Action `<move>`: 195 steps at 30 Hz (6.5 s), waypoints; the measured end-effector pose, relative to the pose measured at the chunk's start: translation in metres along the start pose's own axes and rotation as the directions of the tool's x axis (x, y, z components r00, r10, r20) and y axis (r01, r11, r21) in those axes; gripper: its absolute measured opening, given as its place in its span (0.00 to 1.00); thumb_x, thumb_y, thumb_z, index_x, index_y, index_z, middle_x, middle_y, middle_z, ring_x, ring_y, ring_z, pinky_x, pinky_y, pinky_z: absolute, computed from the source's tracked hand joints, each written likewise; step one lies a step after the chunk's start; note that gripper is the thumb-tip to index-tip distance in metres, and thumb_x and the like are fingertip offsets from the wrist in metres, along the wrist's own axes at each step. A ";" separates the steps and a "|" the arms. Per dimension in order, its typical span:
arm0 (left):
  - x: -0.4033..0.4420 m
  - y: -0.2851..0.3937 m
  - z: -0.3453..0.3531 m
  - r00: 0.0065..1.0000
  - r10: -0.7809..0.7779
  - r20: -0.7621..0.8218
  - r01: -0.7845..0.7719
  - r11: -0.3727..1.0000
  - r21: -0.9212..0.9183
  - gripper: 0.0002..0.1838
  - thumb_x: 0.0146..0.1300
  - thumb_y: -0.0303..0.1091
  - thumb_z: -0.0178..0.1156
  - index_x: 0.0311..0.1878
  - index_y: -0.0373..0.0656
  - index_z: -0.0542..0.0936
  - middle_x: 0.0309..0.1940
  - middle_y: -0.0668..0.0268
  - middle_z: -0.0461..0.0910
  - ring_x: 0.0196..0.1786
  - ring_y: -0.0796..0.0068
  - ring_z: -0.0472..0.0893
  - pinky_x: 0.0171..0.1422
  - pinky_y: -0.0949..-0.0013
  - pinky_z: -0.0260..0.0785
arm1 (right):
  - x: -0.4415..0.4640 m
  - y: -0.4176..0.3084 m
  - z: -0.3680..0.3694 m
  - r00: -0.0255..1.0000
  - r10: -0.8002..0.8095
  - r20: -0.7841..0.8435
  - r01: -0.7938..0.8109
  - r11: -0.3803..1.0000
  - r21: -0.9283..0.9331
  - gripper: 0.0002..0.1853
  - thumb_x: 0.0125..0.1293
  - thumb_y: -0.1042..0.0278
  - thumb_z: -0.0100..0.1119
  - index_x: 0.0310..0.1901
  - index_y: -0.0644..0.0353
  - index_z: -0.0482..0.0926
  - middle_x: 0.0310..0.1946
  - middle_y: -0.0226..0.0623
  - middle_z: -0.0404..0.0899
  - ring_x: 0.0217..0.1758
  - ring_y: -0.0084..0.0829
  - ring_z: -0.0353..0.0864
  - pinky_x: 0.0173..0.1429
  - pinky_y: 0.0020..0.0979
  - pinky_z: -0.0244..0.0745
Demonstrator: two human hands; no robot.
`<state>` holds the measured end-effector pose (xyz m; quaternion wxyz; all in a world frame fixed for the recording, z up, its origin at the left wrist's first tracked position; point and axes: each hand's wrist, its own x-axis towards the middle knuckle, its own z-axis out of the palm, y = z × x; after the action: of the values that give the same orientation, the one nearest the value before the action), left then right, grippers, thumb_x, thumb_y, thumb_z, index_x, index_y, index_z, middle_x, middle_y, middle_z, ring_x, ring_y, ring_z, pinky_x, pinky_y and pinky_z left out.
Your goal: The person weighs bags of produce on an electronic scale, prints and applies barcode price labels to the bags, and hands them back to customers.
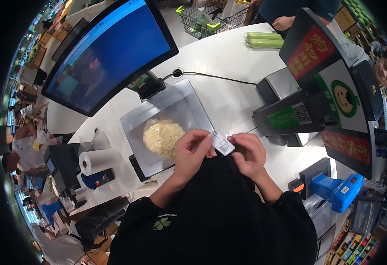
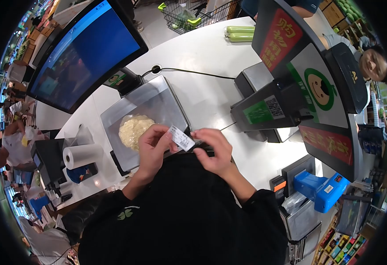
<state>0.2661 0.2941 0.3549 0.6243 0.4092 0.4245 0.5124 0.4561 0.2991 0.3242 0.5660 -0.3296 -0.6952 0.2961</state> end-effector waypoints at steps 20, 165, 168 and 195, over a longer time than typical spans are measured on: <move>-0.008 -0.003 0.003 0.984 0.152 -0.093 -0.142 0.984 0.105 0.12 0.67 0.19 0.53 0.53 0.28 0.75 0.33 0.59 0.82 0.33 0.75 0.83 0.39 0.75 0.76 | 0.016 -0.010 0.019 0.797 0.602 0.047 -0.495 0.607 0.622 0.03 0.68 0.79 0.55 0.39 0.69 0.74 0.28 0.38 0.80 0.27 0.20 0.79 0.31 0.21 0.76; -0.015 -0.107 -0.148 0.535 0.750 -0.388 -0.029 0.476 0.879 0.16 0.53 0.29 0.62 0.47 0.42 0.82 0.60 0.55 0.73 0.66 0.50 0.68 0.70 0.51 0.58 | 0.019 0.123 0.188 0.794 0.298 0.530 -0.539 0.748 0.387 0.41 0.62 0.72 0.61 0.72 0.58 0.48 0.46 0.39 0.77 0.48 0.31 0.76 0.57 0.33 0.71; -0.021 -0.093 -0.139 0.503 0.736 -0.454 -0.021 0.535 0.845 0.17 0.52 0.23 0.57 0.48 0.38 0.81 0.55 0.51 0.75 0.59 0.48 0.73 0.66 0.53 0.64 | 0.004 0.105 0.180 0.788 0.206 0.581 -0.384 0.901 0.201 0.47 0.59 0.70 0.64 0.73 0.64 0.44 0.53 0.50 0.73 0.57 0.40 0.74 0.65 0.38 0.67; -0.043 -0.093 -0.158 0.734 0.585 -0.345 -0.041 0.545 0.838 0.33 0.54 0.46 0.70 0.63 0.47 0.74 0.70 0.48 0.58 0.72 0.43 0.57 0.75 0.50 0.51 | -0.005 0.083 0.197 0.862 0.332 0.382 -0.388 0.918 0.077 0.50 0.62 0.73 0.58 0.75 0.57 0.32 0.61 0.57 0.69 0.64 0.44 0.70 0.69 0.38 0.61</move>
<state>0.1382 0.2506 0.2233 0.1047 0.5310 0.6893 0.4816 0.2731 0.3378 0.2202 0.3860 -0.3499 -0.6888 0.5041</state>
